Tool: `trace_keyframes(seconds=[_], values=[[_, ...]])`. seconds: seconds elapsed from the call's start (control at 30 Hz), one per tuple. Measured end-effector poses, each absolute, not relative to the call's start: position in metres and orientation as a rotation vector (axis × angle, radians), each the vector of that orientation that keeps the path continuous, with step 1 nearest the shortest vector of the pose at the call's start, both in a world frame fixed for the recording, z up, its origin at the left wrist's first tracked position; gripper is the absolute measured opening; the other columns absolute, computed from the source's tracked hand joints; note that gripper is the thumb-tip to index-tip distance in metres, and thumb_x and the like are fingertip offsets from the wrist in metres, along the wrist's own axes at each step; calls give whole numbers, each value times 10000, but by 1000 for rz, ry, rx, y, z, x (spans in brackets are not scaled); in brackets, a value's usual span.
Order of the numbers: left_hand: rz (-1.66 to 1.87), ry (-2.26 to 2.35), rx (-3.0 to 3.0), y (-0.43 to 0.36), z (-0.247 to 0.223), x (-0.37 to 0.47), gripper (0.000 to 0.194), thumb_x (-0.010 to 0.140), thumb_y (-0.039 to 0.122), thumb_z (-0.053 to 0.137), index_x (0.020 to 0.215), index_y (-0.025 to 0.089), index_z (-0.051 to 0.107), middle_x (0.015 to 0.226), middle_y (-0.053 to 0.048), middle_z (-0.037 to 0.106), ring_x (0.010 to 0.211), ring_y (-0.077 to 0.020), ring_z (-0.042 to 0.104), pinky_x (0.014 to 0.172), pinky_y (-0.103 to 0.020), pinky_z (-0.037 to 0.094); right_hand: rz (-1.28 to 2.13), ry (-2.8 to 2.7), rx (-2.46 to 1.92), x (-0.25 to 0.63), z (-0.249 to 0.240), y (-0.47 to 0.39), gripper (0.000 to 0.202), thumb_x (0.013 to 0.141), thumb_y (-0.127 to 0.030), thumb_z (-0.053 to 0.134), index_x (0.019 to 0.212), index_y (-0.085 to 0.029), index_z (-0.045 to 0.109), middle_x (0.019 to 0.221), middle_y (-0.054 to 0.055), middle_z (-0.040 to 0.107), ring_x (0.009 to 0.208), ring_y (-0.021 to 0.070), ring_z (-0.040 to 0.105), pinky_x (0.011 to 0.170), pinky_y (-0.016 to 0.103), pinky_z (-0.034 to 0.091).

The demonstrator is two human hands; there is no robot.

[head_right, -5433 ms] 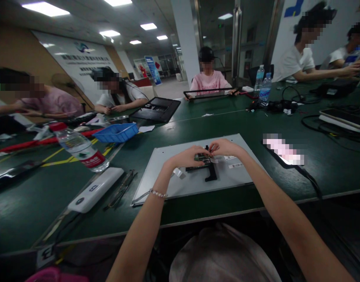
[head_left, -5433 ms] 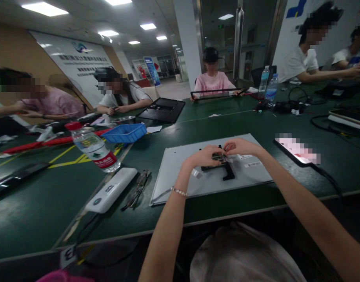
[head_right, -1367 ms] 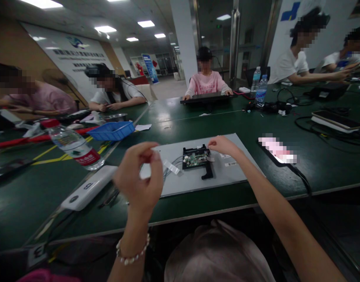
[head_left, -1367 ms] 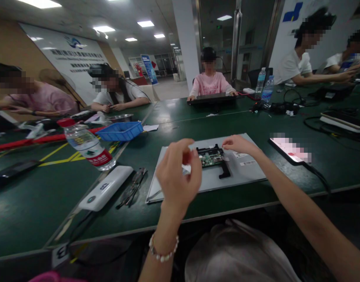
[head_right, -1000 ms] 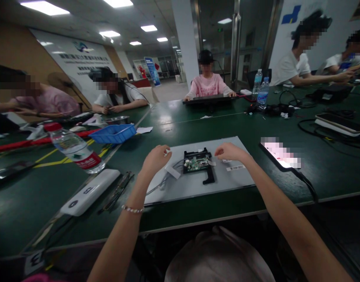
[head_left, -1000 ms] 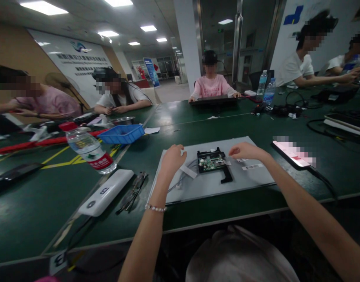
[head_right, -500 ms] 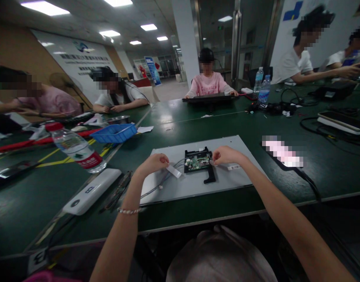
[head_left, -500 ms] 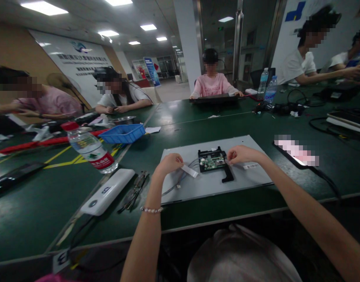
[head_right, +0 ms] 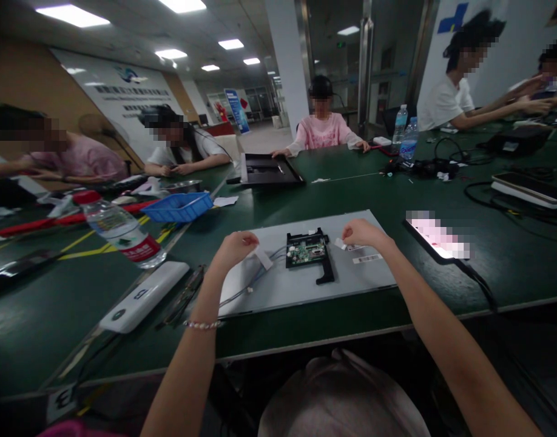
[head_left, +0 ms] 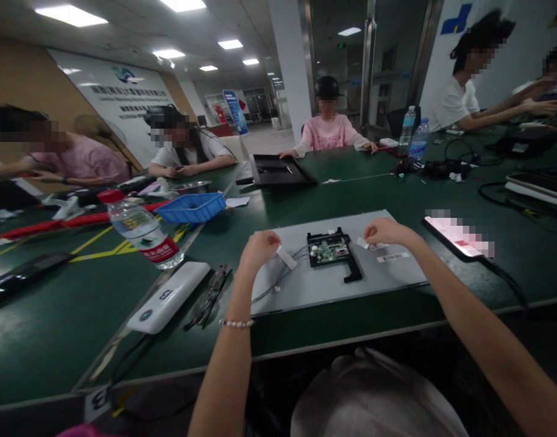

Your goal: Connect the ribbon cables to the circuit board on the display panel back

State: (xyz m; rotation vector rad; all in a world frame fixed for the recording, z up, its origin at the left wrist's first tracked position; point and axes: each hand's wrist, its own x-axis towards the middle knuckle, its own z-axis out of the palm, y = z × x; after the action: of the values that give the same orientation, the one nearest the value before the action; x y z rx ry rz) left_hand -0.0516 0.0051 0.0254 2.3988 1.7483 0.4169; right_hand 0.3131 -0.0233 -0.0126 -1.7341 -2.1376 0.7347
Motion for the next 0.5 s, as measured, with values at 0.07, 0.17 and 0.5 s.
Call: trace_keyframes(seconds=[0.07,0.17,0.5], values=[[423,1805,2401,5,24,-51,244,722,175,501,862,174,701,845,-58,699,817,-186,628,713,-229,451,681,-2134,-1764,315,-14,-23,157,691,-213,596,797,-175,705,809,51,709,766,197,650,651,263,458],[429,1904,2400,5,21,-49,235,747,185,492,864,194,696,871,-57,699,822,-187,626,723,-239,448,619,-2117,-1791,316,-16,-21,157,707,-239,610,813,-176,708,852,63,710,801,205,646,701,275,456],[433,1964,2416,5,16,-47,261,798,175,462,914,204,695,971,-66,687,873,-193,617,751,-245,454,426,-2103,-1822,311,-16,-23,249,759,-280,563,928,-162,702,979,98,689,882,229,632,771,305,450]])
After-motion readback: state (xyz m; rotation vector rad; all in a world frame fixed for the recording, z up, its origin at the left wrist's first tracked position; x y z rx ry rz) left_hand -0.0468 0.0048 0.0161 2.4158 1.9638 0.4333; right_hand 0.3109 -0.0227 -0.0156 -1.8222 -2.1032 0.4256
